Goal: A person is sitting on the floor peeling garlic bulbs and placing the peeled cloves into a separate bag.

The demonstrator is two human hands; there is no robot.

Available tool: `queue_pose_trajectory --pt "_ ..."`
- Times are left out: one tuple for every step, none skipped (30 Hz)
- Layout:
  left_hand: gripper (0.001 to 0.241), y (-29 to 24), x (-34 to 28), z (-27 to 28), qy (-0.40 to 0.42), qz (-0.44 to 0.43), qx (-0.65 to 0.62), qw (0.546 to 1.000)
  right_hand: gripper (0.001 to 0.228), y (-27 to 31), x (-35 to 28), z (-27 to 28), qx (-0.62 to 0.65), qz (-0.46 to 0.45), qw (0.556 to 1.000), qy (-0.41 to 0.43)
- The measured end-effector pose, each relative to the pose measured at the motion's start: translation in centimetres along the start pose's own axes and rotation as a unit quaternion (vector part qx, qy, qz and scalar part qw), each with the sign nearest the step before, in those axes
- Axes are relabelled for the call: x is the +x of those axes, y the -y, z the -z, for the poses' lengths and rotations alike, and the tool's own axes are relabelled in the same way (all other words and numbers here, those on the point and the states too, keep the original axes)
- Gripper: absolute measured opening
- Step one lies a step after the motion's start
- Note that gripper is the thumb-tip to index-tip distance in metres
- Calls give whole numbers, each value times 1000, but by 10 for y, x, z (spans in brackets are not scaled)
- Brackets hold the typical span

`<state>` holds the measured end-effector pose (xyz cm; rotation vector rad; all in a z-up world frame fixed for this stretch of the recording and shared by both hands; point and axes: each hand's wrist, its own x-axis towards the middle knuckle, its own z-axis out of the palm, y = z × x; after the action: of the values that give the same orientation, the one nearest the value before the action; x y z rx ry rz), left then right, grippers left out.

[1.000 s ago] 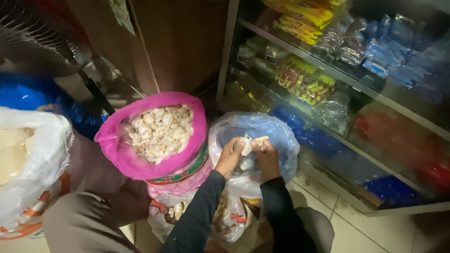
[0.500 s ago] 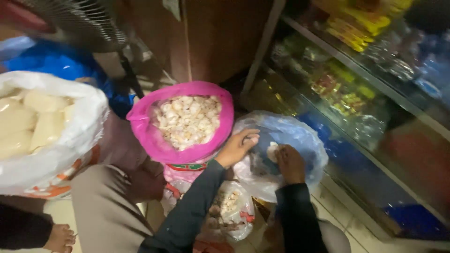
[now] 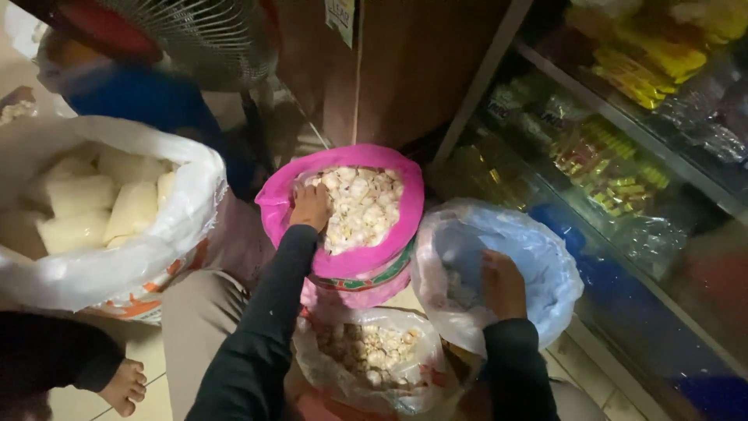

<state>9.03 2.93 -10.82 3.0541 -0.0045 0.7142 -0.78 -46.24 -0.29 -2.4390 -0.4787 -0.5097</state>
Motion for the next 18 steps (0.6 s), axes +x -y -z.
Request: queue_pose_trajectory --pt "57 3 7 -12 47 38 -38 997 38 4 5 0 -46 -30 997 58" --pt "56 5 6 -24 96 80 -77 989 38 7 6 0 -91 -58 987 120" --pt "56 4 1 -19 97 83 -77 989 38 17 7 4 -91 -58 987 123" --pt "57 3 2 -15 97 96 -81 987 40 26 12 9 -78 -119 979 148" --pt "57 0 4 -11 97 109 -86 986 42 34 17 15 -65 -181 966 172" --pt "57 -10 5 32 96 109 -86 986 42 32 16 17 -65 -180 967 171" --pt "60 -21 6 76 76 125 -170 974 46 29 14 19 -49 -166 972 157" --pt "62 -32 6 120 59 138 -252 956 50 27 9 21 -31 -156 977 144" --pt "62 -36 7 141 60 136 -251 956 50 19 9 16 -30 -158 976 143" --pt "61 -42 6 161 56 156 -314 935 42 11 7 12 -27 -126 986 110" --pt "60 -47 5 182 52 176 -375 909 35 2 4 8 -24 -94 992 76" --pt "60 -61 3 205 50 172 -374 910 35 3 5 8 -23 -95 993 72" --pt "59 -75 0 228 52 197 -465 862 38 3 6 9 6 -126 988 90" --pt "58 -89 -2 251 56 218 -551 804 41 4 6 10 36 -159 981 107" --pt "58 -99 2 251 57 213 -550 805 41 16 12 13 37 -161 981 102" --pt "65 -111 4 250 78 201 -602 769 48 28 12 18 78 -166 978 99" --pt "73 -124 5 248 99 189 -652 728 56 39 13 23 119 -171 973 95" --pt "73 -141 4 246 105 182 -653 727 56 48 15 25 117 -177 973 90"
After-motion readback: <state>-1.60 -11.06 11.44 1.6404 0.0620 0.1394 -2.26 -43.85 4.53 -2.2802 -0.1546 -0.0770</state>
